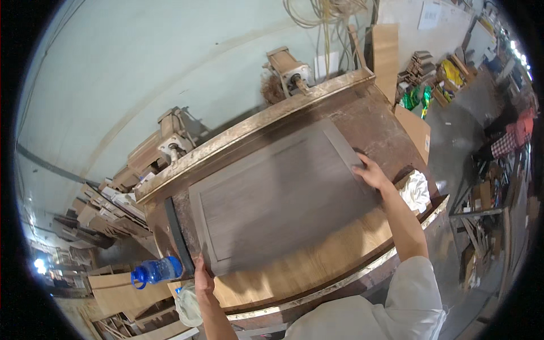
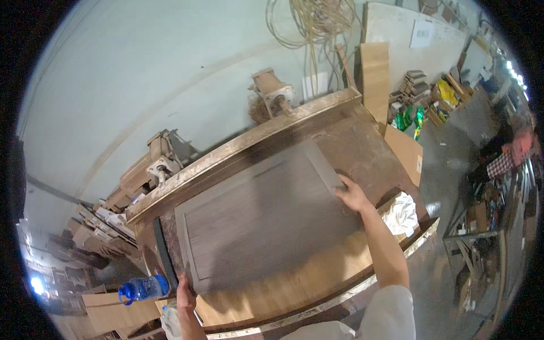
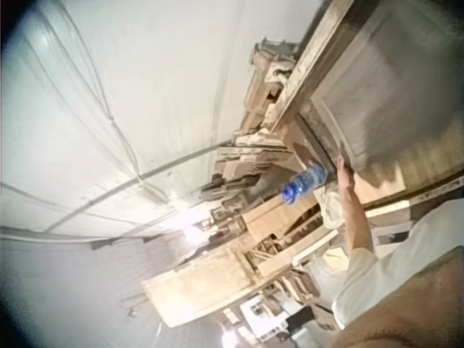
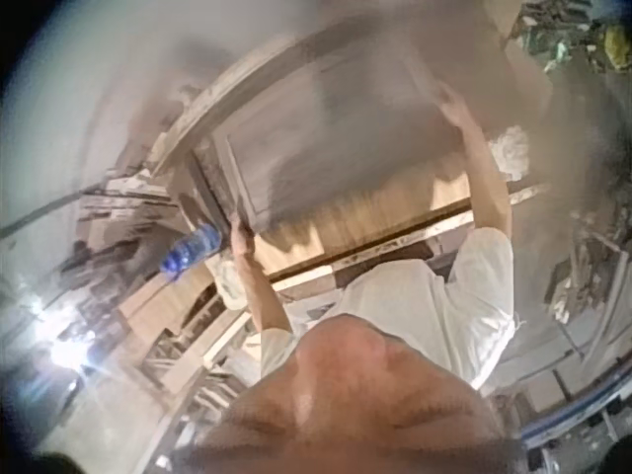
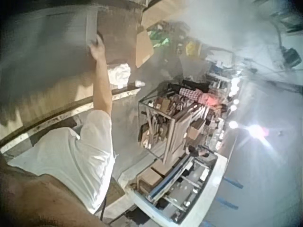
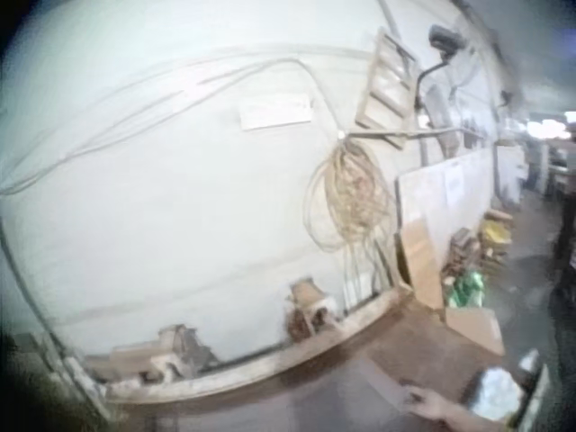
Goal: The person picks up a wooden cabinet door panel from a workbench, carries it across the workshop floor, and places it onto a stack of similar panels, repeating this process.
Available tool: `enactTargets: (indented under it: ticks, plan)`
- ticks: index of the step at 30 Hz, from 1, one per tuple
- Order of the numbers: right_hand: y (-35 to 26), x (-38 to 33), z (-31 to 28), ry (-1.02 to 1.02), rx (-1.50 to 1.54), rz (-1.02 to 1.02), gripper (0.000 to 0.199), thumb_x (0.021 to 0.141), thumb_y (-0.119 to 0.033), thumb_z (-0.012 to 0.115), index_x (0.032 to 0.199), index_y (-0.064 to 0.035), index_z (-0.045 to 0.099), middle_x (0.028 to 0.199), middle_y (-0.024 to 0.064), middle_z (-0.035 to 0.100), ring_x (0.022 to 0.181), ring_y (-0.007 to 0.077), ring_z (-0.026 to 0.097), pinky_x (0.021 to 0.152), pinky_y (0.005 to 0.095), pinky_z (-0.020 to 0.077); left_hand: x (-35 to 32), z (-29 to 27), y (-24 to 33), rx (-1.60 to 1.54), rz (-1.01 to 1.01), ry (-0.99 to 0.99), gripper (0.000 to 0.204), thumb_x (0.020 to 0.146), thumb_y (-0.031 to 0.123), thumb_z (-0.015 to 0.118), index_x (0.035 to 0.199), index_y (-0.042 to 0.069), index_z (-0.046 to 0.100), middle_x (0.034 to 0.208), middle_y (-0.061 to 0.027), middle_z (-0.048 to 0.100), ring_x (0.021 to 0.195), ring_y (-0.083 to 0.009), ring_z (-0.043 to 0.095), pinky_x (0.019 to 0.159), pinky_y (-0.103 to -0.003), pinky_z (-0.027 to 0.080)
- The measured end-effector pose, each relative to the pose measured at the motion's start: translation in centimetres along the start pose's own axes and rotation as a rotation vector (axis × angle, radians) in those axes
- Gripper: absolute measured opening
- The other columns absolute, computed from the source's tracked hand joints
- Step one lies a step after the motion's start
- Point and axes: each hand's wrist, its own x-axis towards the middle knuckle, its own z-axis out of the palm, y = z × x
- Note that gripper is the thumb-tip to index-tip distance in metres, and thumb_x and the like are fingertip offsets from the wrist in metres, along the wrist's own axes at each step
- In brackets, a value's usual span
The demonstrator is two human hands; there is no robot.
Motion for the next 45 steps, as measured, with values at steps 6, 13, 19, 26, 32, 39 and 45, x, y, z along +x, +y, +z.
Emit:
enactTargets:
  ticks: [6, 13, 19, 26, 32, 39, 45]
  plan:
    - [-1.0, 3.6, 5.2, 0.321, -0.591, 0.069, 0.054, 0.086, -0.026, 0.074, 0.137, -0.0155, 0.059, 0.15, 0.0125, 0.047, 0.138, 0.0342, 0.04, 0.113, 0.0473, 0.035, 7.4, 4.2, -2.8, 0.566, 0.296, 0.231, 0.06, 0.095, 0.036, 0.065, 0.139, -0.003, 0.052, 0.136, -0.0158, 0.057, 0.129, -0.0278, 0.05, 0.11, -0.037, 0.036]
    - [2.5, -0.9, 3.5, 0.399, -0.529, 0.104, 0.05, 0.084, -0.023, 0.075, 0.132, -0.0211, 0.064, 0.145, 0.0121, 0.051, 0.133, 0.0359, 0.045, 0.111, 0.0476, 0.0379, 4.8, 9.0, -5.5, 1.118, 0.439, 0.51, 0.057, 0.082, 0.018, 0.072, 0.135, 0.006, 0.054, 0.133, -0.0245, 0.053, 0.127, -0.0441, 0.047, 0.109, -0.052, 0.037]
    - [-0.7, 1.4, 2.2, 0.293, -0.547, 0.135, 0.059, 0.081, -0.032, 0.077, 0.137, -0.0225, 0.059, 0.137, 0.0149, 0.054, 0.129, 0.0376, 0.048, 0.109, 0.0491, 0.0399, 6.5, 8.5, -3.8, 1.23, 0.439, 0.495, 0.061, 0.083, 0.02, 0.073, 0.139, 0.009, 0.051, 0.135, -0.0259, 0.051, 0.126, -0.0449, 0.046, 0.107, -0.054, 0.037]
    - [0.1, 3.2, 5.6, 0.497, -0.681, 0.029, 0.061, 0.081, -0.04, 0.077, 0.136, -0.0213, 0.059, 0.129, 0.0085, 0.058, 0.121, 0.0316, 0.052, 0.106, 0.0436, 0.0424, 10.7, 10.4, -2.9, 1.294, 0.656, 0.585, 0.052, 0.097, 0.036, 0.057, 0.145, 0.018, 0.05, 0.14, -0.0203, 0.05, 0.127, -0.0414, 0.047, 0.106, -0.054, 0.037]
    - [-0.3, 3.6, 6.0, 0.531, -0.692, 0.063, 0.053, 0.085, -0.04, 0.073, 0.133, -0.0212, 0.062, 0.13, 0.0067, 0.057, 0.123, 0.0288, 0.051, 0.106, 0.043, 0.0402, 10.6, 11.1, -3.2, 1.301, 0.679, 0.631, 0.048, 0.1, 0.034, 0.054, 0.144, 0.018, 0.051, 0.142, -0.0211, 0.049, 0.128, -0.0408, 0.047, 0.105, -0.054, 0.038]
    - [-0.1, 3.9, 5.9, 0.546, -0.67, 0.019, 0.051, 0.086, -0.039, 0.072, 0.133, -0.0203, 0.061, 0.129, 0.0069, 0.058, 0.122, 0.0279, 0.051, 0.105, 0.042, 0.0408, 11.0, 11.0, -3.4, 1.34, 0.802, 0.619, 0.045, 0.101, 0.031, 0.054, 0.141, 0.012, 0.054, 0.135, -0.0228, 0.054, 0.12, -0.0429, 0.052, 0.1, -0.052, 0.042]
    - [-0.2, 3.8, 5.8, 0.544, -0.723, 0.011, 0.05, 0.087, -0.039, 0.07, 0.133, -0.0214, 0.06, 0.13, 0.0064, 0.056, 0.121, 0.0285, 0.05, 0.102, 0.0441, 0.0408, 10.9, 11.3, -3.3, 1.336, 0.767, 0.624, 0.045, 0.101, 0.033, 0.054, 0.142, 0.014, 0.054, 0.134, -0.0219, 0.054, 0.121, -0.0423, 0.051, 0.1, -0.052, 0.042]
